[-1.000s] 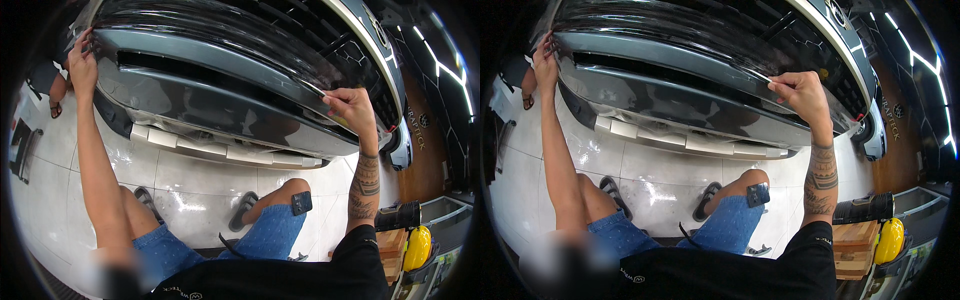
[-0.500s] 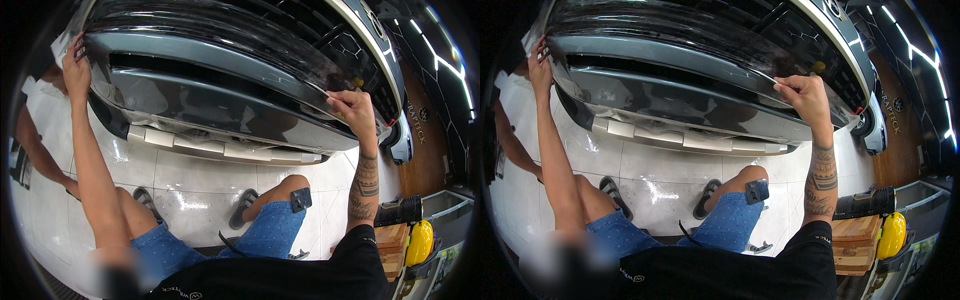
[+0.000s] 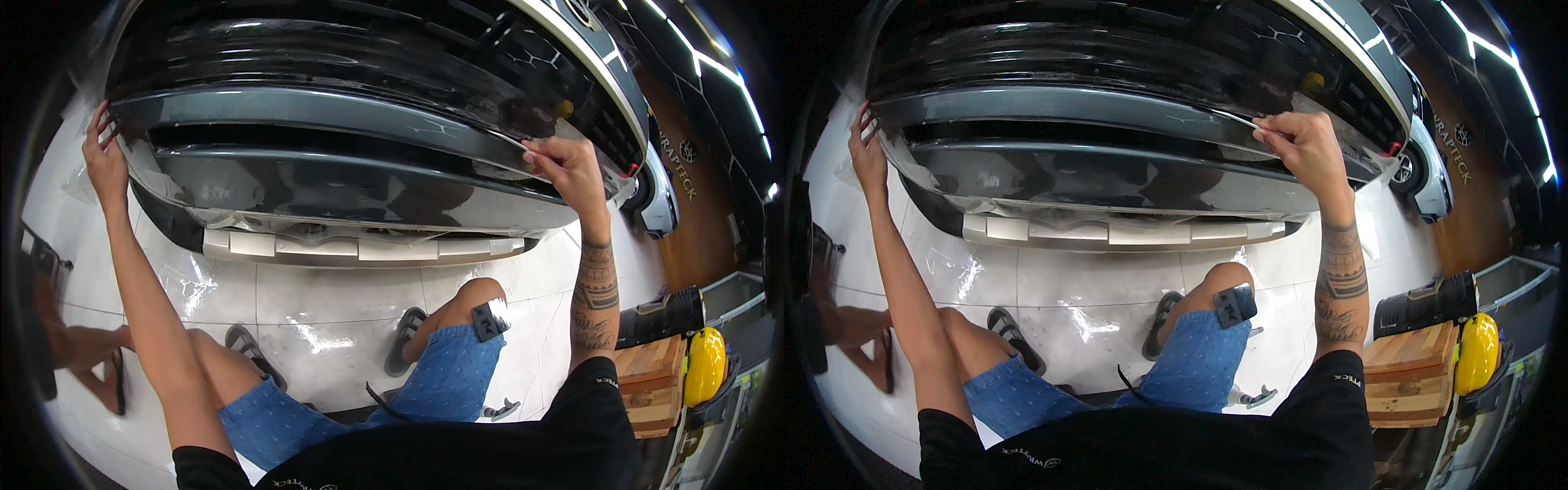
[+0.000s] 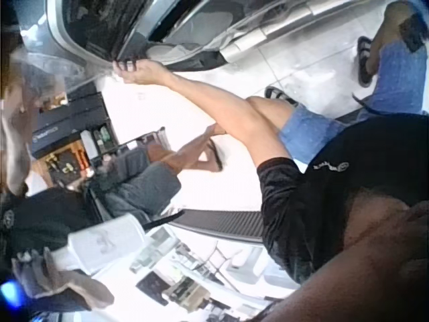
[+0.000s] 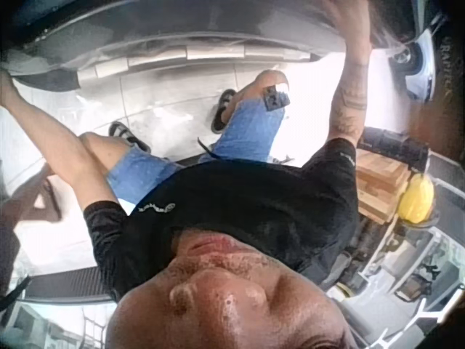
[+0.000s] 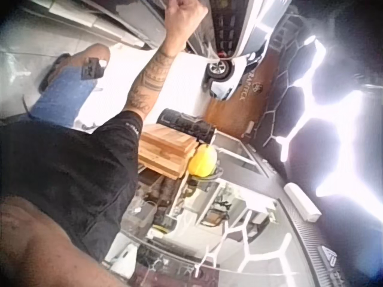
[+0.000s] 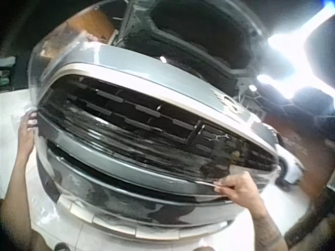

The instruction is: The person applies a transparent protective film to the front bumper and grille of a car. They use a squeegee to smooth the film and a utility knife to trim the edges, working in coordination with a coworker who assists with the headlight area.

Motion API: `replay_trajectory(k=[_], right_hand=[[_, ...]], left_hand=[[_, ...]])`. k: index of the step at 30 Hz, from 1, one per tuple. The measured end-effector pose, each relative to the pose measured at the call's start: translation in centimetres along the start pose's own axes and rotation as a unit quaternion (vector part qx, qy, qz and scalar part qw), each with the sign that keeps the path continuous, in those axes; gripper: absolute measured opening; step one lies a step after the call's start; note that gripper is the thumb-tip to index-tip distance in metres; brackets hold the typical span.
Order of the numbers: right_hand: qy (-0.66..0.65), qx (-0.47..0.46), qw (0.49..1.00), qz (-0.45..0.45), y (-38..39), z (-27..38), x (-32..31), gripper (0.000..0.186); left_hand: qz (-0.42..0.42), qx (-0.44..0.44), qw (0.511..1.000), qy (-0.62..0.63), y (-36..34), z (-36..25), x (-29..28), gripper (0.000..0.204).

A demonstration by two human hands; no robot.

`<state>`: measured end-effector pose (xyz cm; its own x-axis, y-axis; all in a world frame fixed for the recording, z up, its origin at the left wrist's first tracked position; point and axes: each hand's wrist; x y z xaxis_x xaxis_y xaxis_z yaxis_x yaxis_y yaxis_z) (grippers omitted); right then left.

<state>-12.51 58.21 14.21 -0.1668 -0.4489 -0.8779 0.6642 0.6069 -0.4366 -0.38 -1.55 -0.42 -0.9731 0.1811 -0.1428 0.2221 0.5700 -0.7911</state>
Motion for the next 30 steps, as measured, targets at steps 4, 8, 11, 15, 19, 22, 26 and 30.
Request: replay_trajectory(k=[4, 8, 11, 15, 19, 22, 26, 30], right_hand=[[0.007, 0.033, 0.998, 0.059, -1.2, 0.6, -1.1, 0.015], [0.041, 0.036, 0.995, 0.081, -2.0, 0.9, -1.7, 0.02], [0.017, 0.021, 0.998, 0.059, -1.7, -0.3, -1.1, 0.021], [0.018, 0.038, 0.997, 0.067, -1.1, -0.9, -1.6, 0.02], [0.022, 0.02, 0.998, 0.056, -0.9, -1.9, -1.7, 0.019], [-0.012, 0.012, 0.999, 0.052, -0.4, -3.5, -2.0, 0.019], [0.019, 0.013, 0.997, 0.078, -0.2, -4.7, -2.6, 0.019], [-0.012, -0.02, 0.997, 0.077, 0.3, -7.7, -3.1, 0.019]], left_hand=[[0.012, 0.022, 1.0, 0.009, -0.1, 0.8, -0.1, 0.058], [0.024, -0.006, 0.999, 0.021, -0.7, 1.9, 0.0, 0.056], [0.026, 0.013, 0.999, 0.025, -1.2, 2.4, 0.0, 0.055], [0.032, -0.005, 0.999, 0.02, -0.6, 0.3, 0.2, 0.055], [0.02, 0.02, 1.0, 0.006, -0.7, 0.7, -0.2, 0.056], [0.021, -0.004, 1.0, -0.002, -0.6, 0.7, 0.0, 0.057], [0.032, -0.016, 0.998, 0.044, -0.8, 1.2, 0.0, 0.058], [0.026, 0.007, 0.998, 0.062, -1.1, 2.1, 0.3, 0.059]])
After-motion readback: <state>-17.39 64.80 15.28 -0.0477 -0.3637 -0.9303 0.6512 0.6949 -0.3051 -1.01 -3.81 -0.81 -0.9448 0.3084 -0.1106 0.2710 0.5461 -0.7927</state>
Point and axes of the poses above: each hand's wrist, its own y-axis away from the middle knuckle, its own x-axis out of the palm, z = x × y, and after that the axes turned 3 degrees about y, right-handed
